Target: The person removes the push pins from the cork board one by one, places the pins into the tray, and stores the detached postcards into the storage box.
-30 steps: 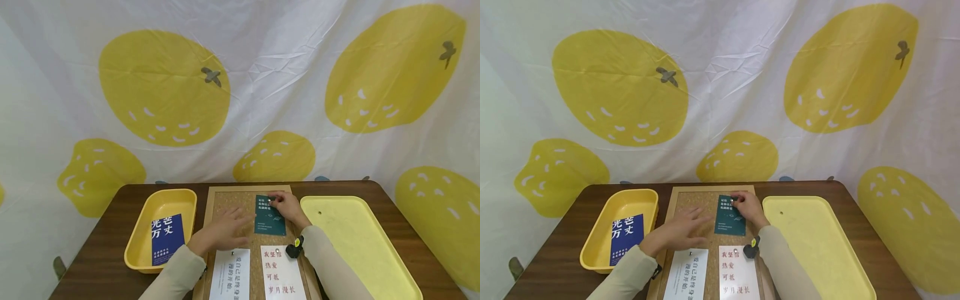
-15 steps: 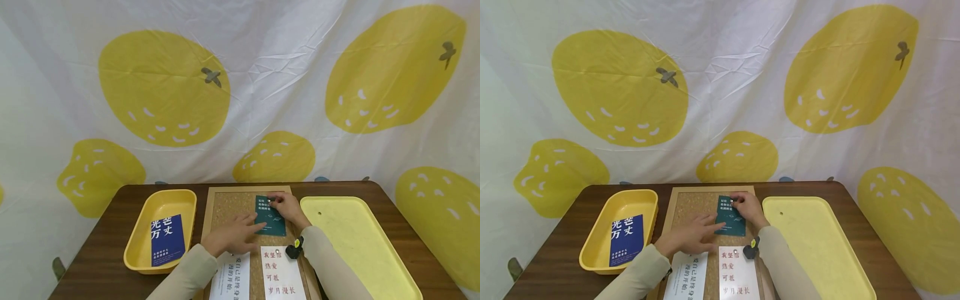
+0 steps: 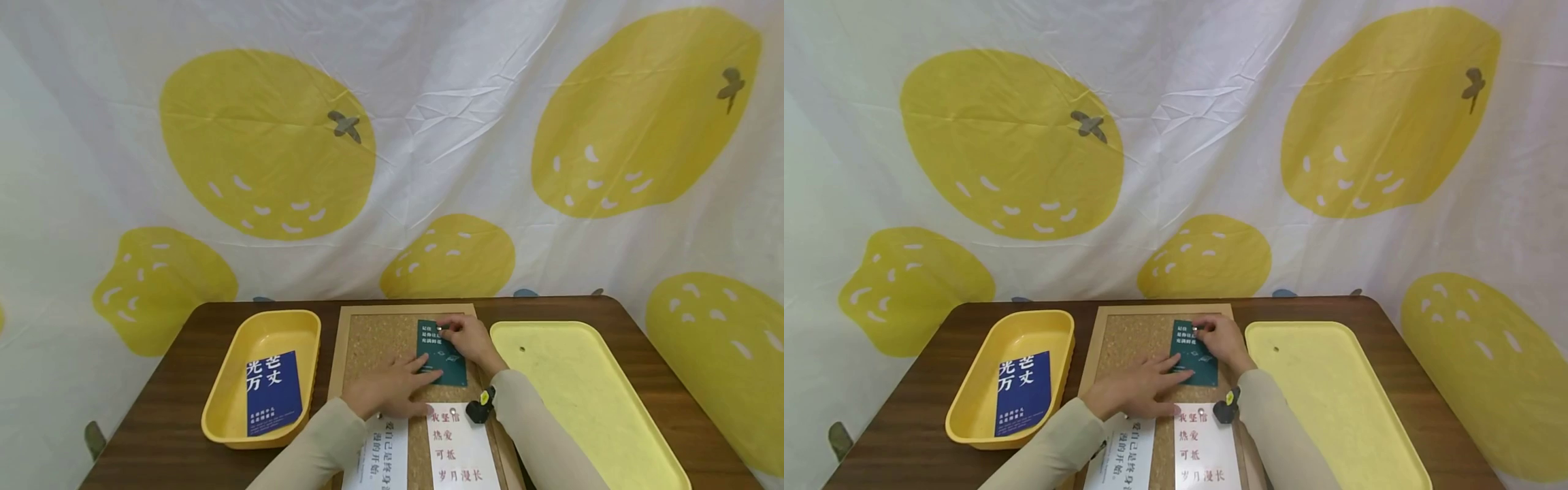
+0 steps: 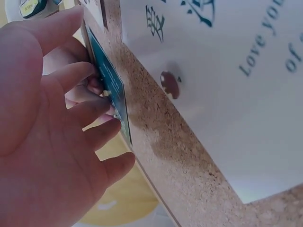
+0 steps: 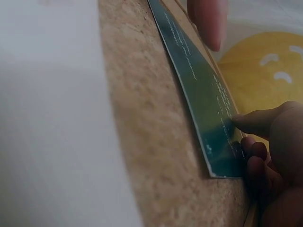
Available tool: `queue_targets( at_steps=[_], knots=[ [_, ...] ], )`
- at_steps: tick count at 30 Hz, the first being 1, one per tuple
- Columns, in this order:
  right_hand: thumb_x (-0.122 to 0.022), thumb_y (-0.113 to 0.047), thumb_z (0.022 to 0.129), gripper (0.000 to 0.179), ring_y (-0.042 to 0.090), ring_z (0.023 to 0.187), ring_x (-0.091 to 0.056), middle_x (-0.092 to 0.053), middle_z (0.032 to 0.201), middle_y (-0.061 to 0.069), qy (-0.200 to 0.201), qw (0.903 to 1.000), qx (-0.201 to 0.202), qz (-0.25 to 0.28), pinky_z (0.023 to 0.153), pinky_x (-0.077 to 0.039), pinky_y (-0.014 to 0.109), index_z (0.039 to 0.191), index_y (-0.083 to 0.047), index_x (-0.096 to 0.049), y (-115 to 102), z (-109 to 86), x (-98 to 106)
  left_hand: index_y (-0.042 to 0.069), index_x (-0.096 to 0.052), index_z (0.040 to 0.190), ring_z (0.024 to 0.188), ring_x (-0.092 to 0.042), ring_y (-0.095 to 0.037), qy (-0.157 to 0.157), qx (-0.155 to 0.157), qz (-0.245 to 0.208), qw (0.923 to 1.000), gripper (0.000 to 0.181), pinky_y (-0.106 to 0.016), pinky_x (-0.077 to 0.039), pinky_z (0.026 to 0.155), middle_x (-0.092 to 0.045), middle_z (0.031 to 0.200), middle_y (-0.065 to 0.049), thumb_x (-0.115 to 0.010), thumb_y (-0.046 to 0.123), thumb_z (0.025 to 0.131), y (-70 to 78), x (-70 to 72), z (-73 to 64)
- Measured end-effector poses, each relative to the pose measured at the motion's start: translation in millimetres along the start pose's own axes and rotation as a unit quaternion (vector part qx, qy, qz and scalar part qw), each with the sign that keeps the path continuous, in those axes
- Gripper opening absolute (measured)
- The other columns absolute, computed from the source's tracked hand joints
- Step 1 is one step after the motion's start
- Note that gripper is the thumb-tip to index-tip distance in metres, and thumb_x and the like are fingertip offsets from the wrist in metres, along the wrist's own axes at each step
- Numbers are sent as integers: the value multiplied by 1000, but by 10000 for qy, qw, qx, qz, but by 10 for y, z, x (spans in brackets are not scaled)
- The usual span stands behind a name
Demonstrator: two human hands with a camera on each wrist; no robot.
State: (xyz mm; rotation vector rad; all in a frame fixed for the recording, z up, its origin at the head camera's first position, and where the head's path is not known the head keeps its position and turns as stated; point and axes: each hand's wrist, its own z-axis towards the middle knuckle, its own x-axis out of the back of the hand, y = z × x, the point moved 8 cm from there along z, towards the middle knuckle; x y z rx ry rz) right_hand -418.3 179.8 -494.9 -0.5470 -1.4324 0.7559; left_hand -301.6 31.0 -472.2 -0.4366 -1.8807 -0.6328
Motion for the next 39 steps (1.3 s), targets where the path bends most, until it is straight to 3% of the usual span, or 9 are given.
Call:
queue_targets(
  at_steps=[11, 21, 39],
  knots=[
    [-70, -13, 92, 17, 17, 70, -53, -66, 82, 4, 76, 9999, -15, -103, 63, -41, 29, 108, -11, -76, -5, 11, 3, 41, -30, 154, 152, -19, -21, -112, 8, 233, 9997, 71, -49, -15, 122, -22, 165, 2, -53, 65, 92, 1, -66, 41],
    [-72, -17, 90, 13, 17, 76, -59, -73, 92, 5, 346, 9993, -26, -156, 67, -47, 31, 101, -12, -78, 28, 25, -4, 44, -28, 154, 152, -16, -19, -225, 94, 379, 9990, 70, -48, -15, 123, -19, 165, 5, -51, 67, 92, 1, -116, 56],
    [-74, -19, 90, 11, 16, 75, -63, -76, 93, 6, 578, 9980, -113, -239, 68, -50, 33, 96, -12, -80, -3, 15, 17, 42, -31, 154, 153, -15, -20, -297, 55, 189, 9994, 70, -47, -20, 122, -20, 165, 3, -54, 64, 92, 22, -103, 41]
  ],
)
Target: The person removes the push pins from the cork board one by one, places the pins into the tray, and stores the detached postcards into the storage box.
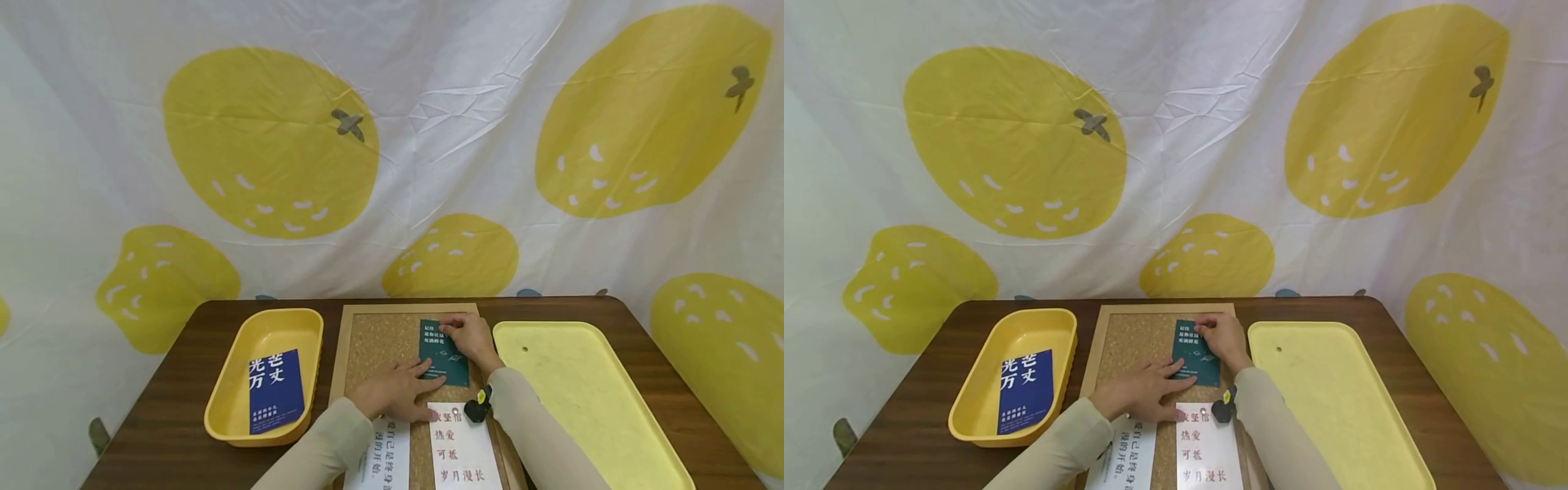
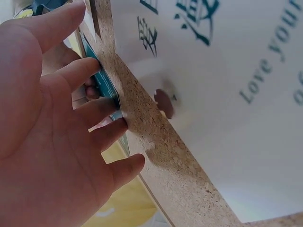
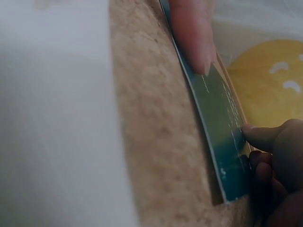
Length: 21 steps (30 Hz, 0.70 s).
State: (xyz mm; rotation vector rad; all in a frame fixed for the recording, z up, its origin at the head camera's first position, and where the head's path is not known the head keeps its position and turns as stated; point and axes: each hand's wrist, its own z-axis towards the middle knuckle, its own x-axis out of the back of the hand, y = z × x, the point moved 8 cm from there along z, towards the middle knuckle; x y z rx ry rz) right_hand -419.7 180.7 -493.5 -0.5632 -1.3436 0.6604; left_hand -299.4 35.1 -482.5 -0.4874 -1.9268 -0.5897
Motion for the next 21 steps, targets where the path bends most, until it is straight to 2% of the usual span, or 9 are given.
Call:
queue_targets(
  at_steps=[15, 21],
  knots=[
    [-72, -18, 91, 12, 15, 74, -63, -76, 93, 6, -21, 10000, -13, 4, 67, -50, 32, 97, -10, -80, -30, 20, -13, 44, -31, 153, 153, -14, -18, -65, 80, -116, 9999, 70, -47, -19, 122, -19, 165, 4, -57, 64, 91, -25, 3, 7],
    [-70, -17, 93, 13, 14, 71, -60, -74, 92, 6, -133, 9999, -27, -53, 62, -48, 29, 98, -9, -78, -14, 15, -39, 45, -31, 153, 153, -14, -18, -77, 93, -120, 9999, 71, -48, -19, 122, -19, 165, 5, -57, 65, 90, -28, -3, 9]
  ],
)
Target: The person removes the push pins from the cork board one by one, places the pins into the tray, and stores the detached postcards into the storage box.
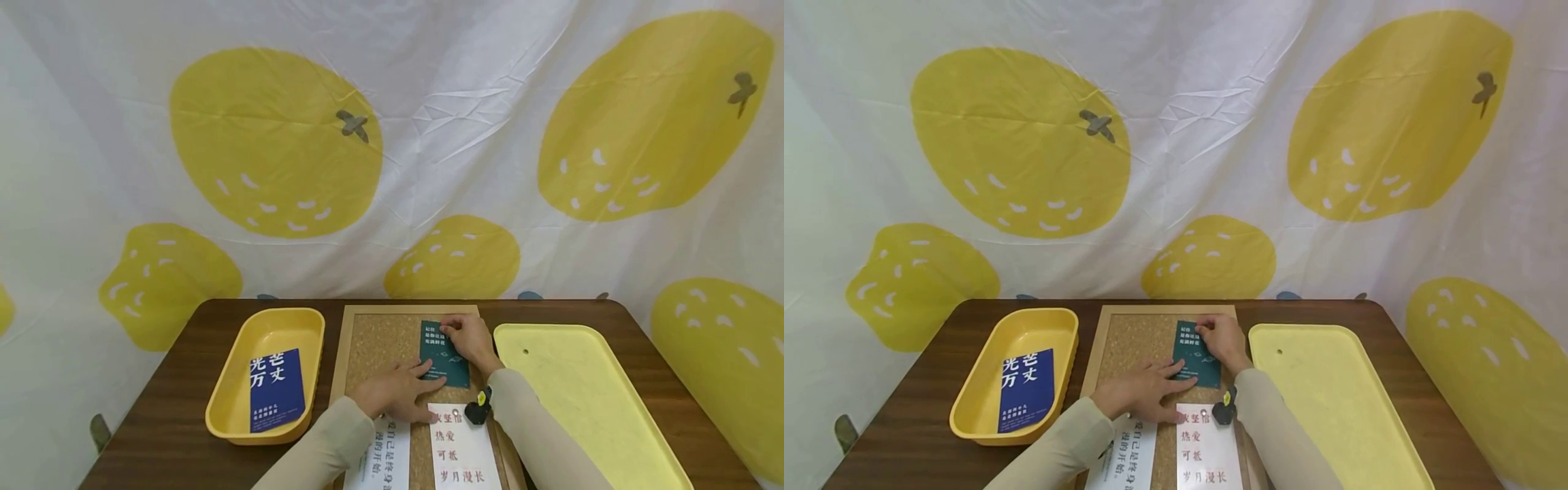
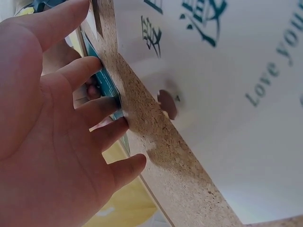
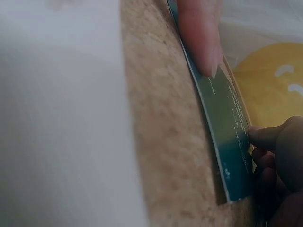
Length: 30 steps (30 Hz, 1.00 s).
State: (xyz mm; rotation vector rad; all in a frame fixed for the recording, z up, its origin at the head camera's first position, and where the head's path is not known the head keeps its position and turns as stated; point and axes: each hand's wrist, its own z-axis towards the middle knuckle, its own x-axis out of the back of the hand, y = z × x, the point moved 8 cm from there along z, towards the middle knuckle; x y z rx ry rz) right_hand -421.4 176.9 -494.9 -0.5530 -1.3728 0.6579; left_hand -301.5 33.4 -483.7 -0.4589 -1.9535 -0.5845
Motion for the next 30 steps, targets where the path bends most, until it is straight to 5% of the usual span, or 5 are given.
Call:
queue_targets(
  at_steps=[14, 30],
  knots=[
    [-67, -20, 94, 11, 14, 68, -57, -67, 82, 2, -271, 9970, 129, -711, 60, -45, 29, 92, -9, -71, -58, 13, -32, 46, -32, 152, 153, -15, -18, 59, -8, 78, 10000, 71, -46, -19, 122, -20, 165, 6, -58, 65, 89, 2, 6, -11],
    [-66, -19, 90, 11, 14, 61, -54, -61, 71, 1, -284, 9958, 61, -870, 53, -40, 27, 87, -9, -65, -95, 9, -25, 46, -31, 152, 153, -15, -17, -30, 37, 65, 10000, 71, -46, -19, 122, -20, 165, 7, -58, 65, 89, 1, -1, 0]
  ],
)
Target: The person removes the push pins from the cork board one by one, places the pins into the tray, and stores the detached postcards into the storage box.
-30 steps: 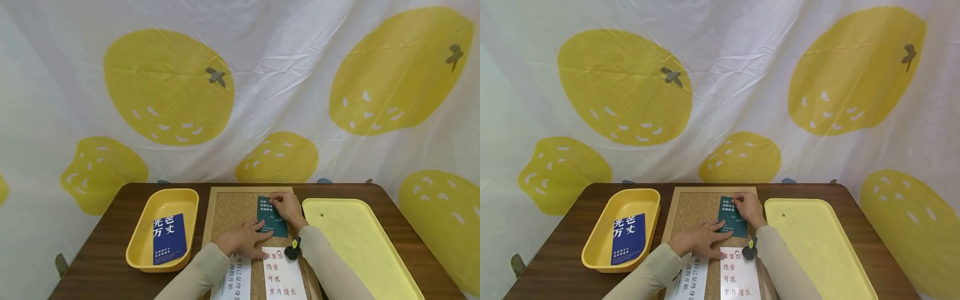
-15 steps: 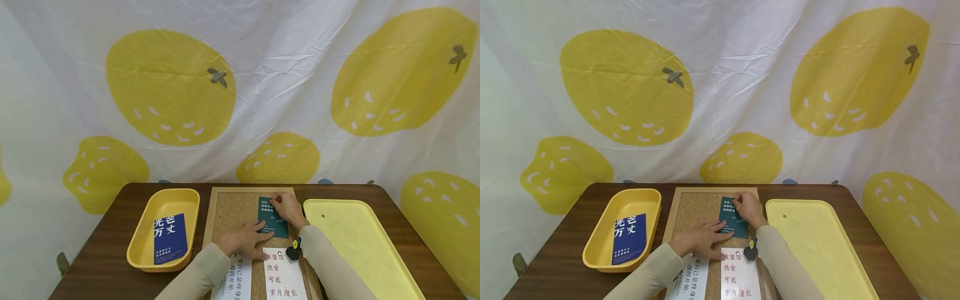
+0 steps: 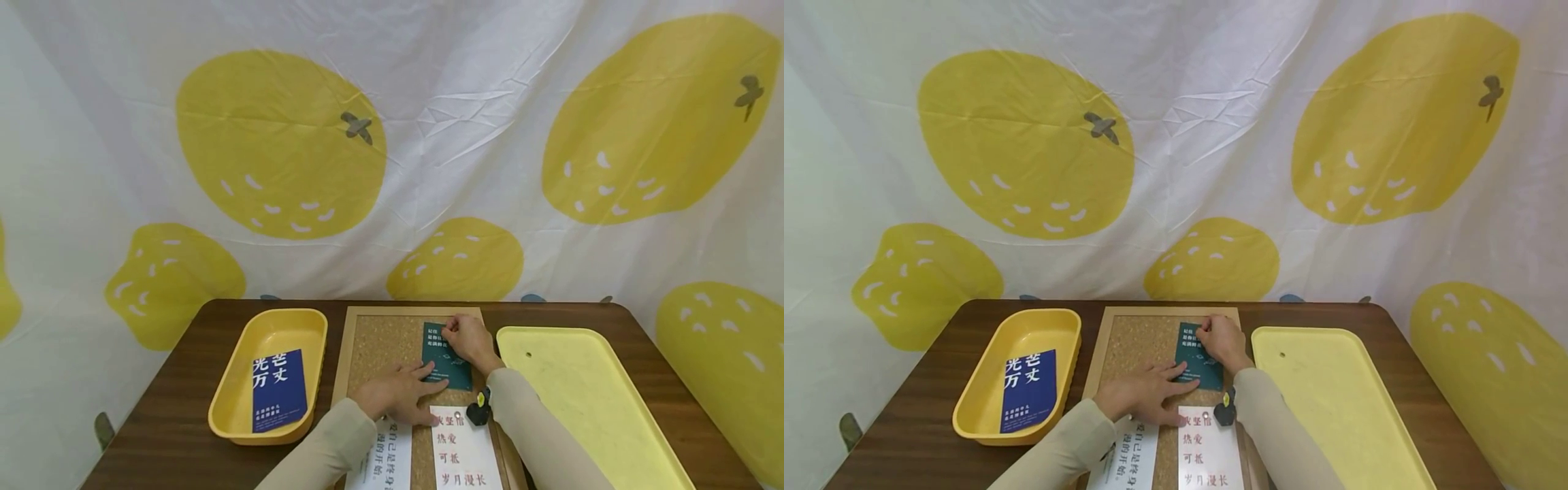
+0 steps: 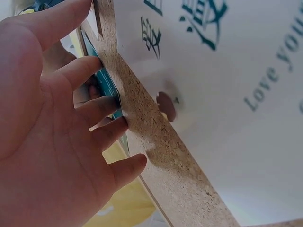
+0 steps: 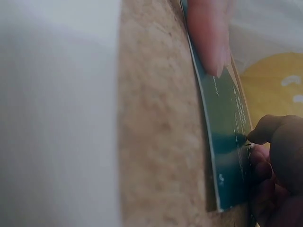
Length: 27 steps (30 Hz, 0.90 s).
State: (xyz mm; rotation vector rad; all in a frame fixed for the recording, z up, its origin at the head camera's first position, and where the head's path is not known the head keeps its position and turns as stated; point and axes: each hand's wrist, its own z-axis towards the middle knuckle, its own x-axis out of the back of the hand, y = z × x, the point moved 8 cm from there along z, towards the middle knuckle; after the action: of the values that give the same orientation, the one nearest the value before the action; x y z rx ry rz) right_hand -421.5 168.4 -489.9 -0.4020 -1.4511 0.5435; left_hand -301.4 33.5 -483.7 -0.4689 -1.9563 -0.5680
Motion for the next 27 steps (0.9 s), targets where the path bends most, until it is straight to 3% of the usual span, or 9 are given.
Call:
queue_targets(
  at_steps=[27],
  knots=[
    [-68, -23, 88, 15, 15, 60, -54, -61, 71, 2, 53, 9999, -103, -76, 52, -41, 28, 85, -8, -64, -8, 5, 9, 46, -31, 152, 153, -13, -16, 68, -26, -160, 9998, 71, -45, -17, 122, -19, 165, 7, -59, 64, 89, -15, -7, -4]
  ],
)
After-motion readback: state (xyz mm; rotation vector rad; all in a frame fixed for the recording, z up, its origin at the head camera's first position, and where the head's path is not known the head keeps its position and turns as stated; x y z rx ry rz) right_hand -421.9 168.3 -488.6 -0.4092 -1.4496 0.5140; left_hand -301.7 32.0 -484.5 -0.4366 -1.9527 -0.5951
